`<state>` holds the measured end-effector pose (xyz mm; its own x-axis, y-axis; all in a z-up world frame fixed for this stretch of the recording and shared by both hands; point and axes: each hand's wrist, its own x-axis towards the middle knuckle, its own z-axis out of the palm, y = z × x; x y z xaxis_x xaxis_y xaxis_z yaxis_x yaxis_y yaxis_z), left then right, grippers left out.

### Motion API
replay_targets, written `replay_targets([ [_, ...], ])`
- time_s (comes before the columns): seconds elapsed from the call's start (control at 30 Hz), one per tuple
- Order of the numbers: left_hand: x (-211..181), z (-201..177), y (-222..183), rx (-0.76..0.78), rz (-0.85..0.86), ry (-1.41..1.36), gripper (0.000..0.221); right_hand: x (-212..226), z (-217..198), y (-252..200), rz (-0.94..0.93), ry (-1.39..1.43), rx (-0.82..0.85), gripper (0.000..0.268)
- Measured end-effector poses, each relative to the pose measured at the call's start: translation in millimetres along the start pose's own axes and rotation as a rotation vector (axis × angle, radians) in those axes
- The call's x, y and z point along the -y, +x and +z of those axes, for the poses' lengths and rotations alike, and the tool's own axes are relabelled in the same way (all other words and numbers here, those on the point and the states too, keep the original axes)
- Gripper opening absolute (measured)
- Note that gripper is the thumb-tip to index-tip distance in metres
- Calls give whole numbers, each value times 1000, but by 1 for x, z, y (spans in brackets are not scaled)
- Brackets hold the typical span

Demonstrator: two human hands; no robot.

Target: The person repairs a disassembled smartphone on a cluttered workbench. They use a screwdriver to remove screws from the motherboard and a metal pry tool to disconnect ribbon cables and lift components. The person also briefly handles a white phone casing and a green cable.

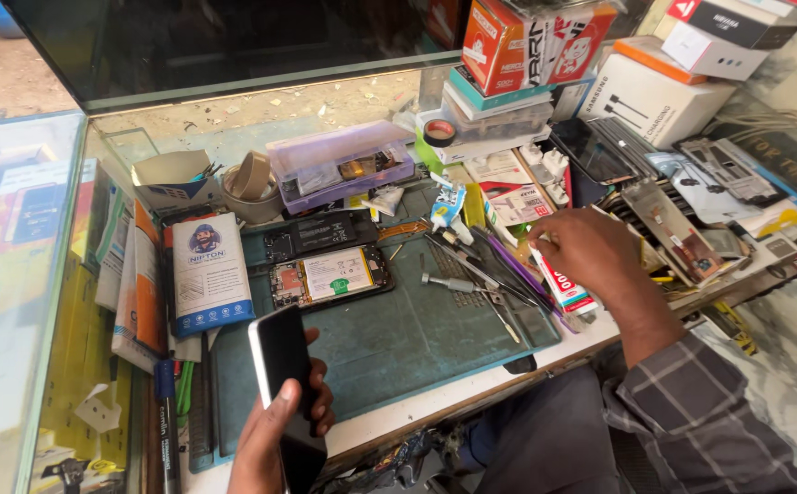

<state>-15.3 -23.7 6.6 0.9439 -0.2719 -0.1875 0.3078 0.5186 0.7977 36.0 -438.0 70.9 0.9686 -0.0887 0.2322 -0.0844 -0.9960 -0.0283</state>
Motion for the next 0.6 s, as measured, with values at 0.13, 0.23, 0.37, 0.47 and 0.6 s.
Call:
replay_targets([
  [0.13,5,4,-4,52,10,45,88,-7,31,1,-20,2,-88,18],
  [0.23,6,7,-5,68,-2,58,89,-9,47,4,19,6,-104,23],
  [0.37,6,6,-3,79,-8,73,90,-9,59,6,-8,16,-200,20],
  [0.47,6,5,-3,45,-39,88,89,-8,58,4,-2,3,-247,13],
  [0.6,5,4,-2,48,-55,92,90,-8,47,-4,-62,64,-357,14],
])
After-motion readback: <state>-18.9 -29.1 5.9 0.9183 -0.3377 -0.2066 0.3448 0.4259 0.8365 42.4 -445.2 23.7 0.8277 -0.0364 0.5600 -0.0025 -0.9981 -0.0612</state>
